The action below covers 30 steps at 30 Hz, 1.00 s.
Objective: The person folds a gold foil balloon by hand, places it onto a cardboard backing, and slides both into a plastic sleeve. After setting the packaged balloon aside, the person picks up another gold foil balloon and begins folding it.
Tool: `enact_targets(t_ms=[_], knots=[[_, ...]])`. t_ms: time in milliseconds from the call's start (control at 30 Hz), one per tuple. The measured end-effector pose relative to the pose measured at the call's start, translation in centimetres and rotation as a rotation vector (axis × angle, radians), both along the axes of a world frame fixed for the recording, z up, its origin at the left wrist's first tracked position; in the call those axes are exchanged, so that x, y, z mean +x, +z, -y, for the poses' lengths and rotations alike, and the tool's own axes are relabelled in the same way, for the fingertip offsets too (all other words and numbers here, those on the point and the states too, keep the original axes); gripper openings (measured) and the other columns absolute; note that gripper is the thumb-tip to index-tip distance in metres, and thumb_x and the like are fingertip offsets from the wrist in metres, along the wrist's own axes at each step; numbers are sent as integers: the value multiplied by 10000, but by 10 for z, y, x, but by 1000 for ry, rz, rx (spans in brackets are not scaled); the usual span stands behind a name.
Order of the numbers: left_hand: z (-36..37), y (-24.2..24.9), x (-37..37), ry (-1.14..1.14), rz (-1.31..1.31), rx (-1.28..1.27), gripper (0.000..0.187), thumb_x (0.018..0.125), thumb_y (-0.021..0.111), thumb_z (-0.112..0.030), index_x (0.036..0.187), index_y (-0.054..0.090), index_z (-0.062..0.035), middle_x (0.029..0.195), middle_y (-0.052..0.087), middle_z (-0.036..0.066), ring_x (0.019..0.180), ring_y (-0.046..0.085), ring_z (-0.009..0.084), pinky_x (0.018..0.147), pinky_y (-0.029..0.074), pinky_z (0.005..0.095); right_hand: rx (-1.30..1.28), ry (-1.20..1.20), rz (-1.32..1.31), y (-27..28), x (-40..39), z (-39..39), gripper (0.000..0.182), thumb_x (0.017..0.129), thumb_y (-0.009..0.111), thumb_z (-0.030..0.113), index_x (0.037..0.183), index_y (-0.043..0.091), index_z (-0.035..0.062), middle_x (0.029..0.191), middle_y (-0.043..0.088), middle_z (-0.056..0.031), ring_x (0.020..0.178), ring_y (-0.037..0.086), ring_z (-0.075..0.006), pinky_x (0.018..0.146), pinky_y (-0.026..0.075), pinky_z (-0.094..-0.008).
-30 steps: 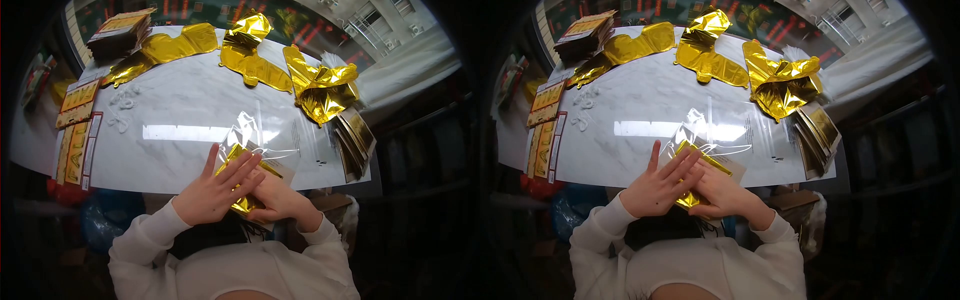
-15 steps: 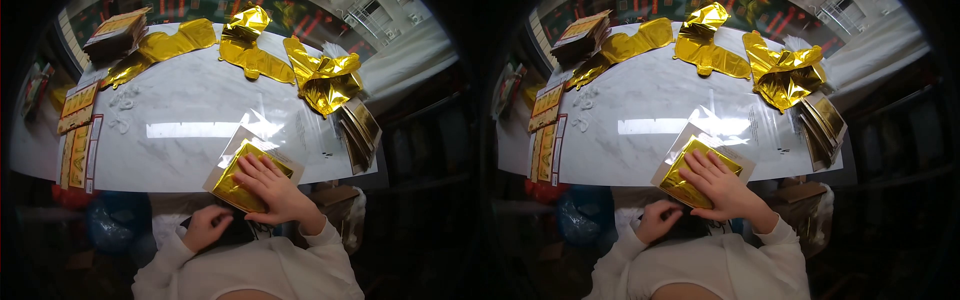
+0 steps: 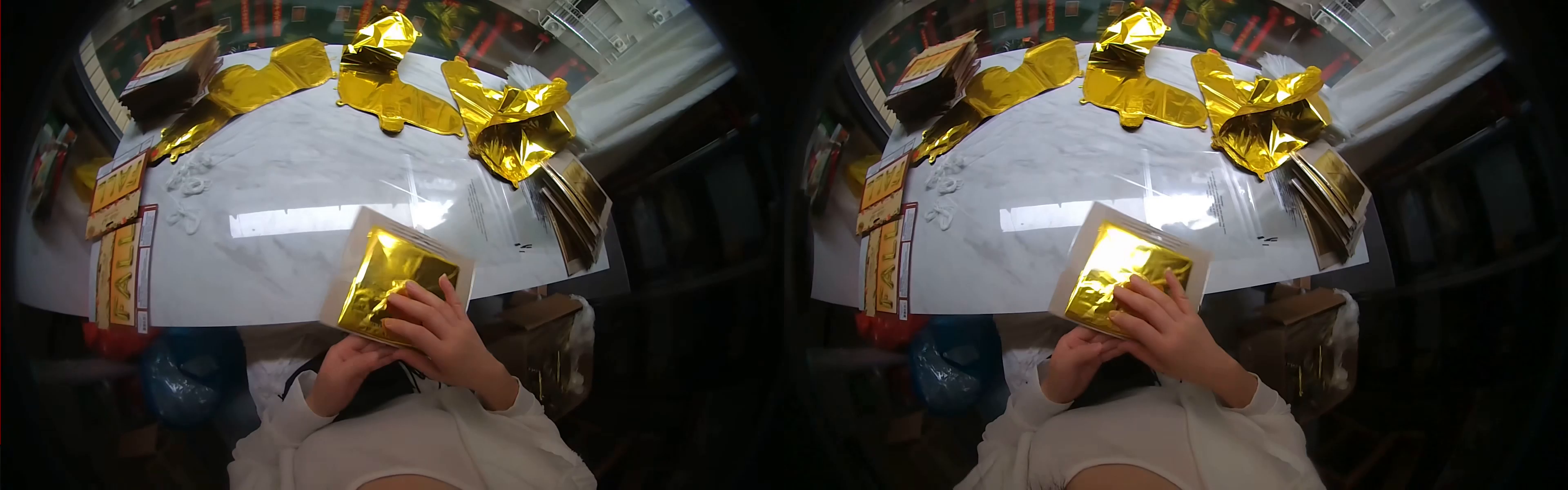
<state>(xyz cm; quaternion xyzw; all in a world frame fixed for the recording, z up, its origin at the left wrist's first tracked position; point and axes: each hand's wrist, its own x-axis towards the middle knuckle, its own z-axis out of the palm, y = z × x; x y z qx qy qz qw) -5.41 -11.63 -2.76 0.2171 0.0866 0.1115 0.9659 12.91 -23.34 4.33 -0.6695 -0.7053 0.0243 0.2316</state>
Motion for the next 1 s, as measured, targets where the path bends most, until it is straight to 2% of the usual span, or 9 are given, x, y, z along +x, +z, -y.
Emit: enact_targets(t_ms=[267, 467, 533, 567, 667, 700, 767, 967, 1000], knots=[[8, 4, 6, 113, -150, 285, 362, 1086, 546, -73, 1413, 532, 80, 1359, 641, 151, 1249, 638, 240, 1112, 503, 375, 12, 31, -78, -10, 4, 5, 484, 890, 796, 259, 1326, 647, 109, 1444, 592, -123, 1374, 549, -343, 1211, 313, -595], [8, -3, 5, 189, -184, 145, 302, 1071, 568, -48, 1361, 596, 30, 1340, 656, 121, 1191, 660, 214, 1032, 576, 395, 126, -65, -18, -2, 5, 15, 429, 974, 726, 254, 1335, 611, 53, 1388, 613, -150, 1291, 598, -334, 1128, 429, -513], [7, -4, 0, 208, -192, 163, 293, 1067, 573, -42, 1352, 606, 17, 1337, 660, 122, 1189, 663, 216, 1023, 585, 405, 428, -547, -377, -31, 7, 39, 341, 1050, 640, 274, 1281, 606, 27, 1257, 656, -155, 1141, 649, -260, 1032, 495, -428], [6, -4, -3, 231, -199, 177, 286, 1062, 577, -36, 1343, 617, 3, 1334, 664, 123, 1188, 666, 219, 1015, 593, 414, 431, -552, -377, -33, 11, 48, 341, 1050, 640, 274, 1281, 606, 27, 1257, 656, -155, 1141, 649, -260, 1032, 495, -428], [4, -7, -10, 217, -157, 158, 288, 1057, 580, -28, 1341, 622, -4, 1328, 670, 126, 1201, 667, 227, 1009, 595, 412, 313, -641, -1447, -25, 18, 56, 404, 1130, 466, 329, 1278, 585, -28, 1157, 685, -111, 960, 655, -150, 899, 527, -300], [4, -10, -13, 204, -157, 157, 288, 1057, 580, -28, 1341, 622, -4, 1328, 670, 126, 1201, 667, 227, 1009, 595, 412, 321, -652, -1446, -22, 18, 54, 404, 1130, 466, 329, 1278, 585, -28, 1157, 685, -111, 960, 655, -150, 899, 527, -300], [3, -16, -16, 167, -114, 172, 331, 1025, 611, 21, 1356, 603, 8, 1349, 659, 130, 1224, 657, 236, 1024, 583, 417, 203, -602, -1832, -21, 18, 50, 420, 1128, 462, 322, 1299, 586, -40, 1194, 691, -118, 988, 659, -141, 879, 533, -292], [10, -6, -2, 10, -88, 282, 477, 934, 698, 106, 1383, 552, 38, 1378, 632, 148, 1225, 649, 240, 1048, 553, 403, 53, -541, -1789, -40, 16, 43, 302, 1084, 586, 221, 1213, 671, -38, 1088, 735, -76, 955, 701, -125, 867, 571, -294], [13, -7, 0, 69, -245, 424, 433, 919, 743, 42, 1327, 598, 47, 1294, 688, 139, 1174, 679, 228, 985, 582, 378, 0, -522, -1775, -41, 15, 41, 289, 1077, 605, 210, 1195, 686, -41, 1064, 742, -70, 930, 704, -118, 852, 579, -293]])
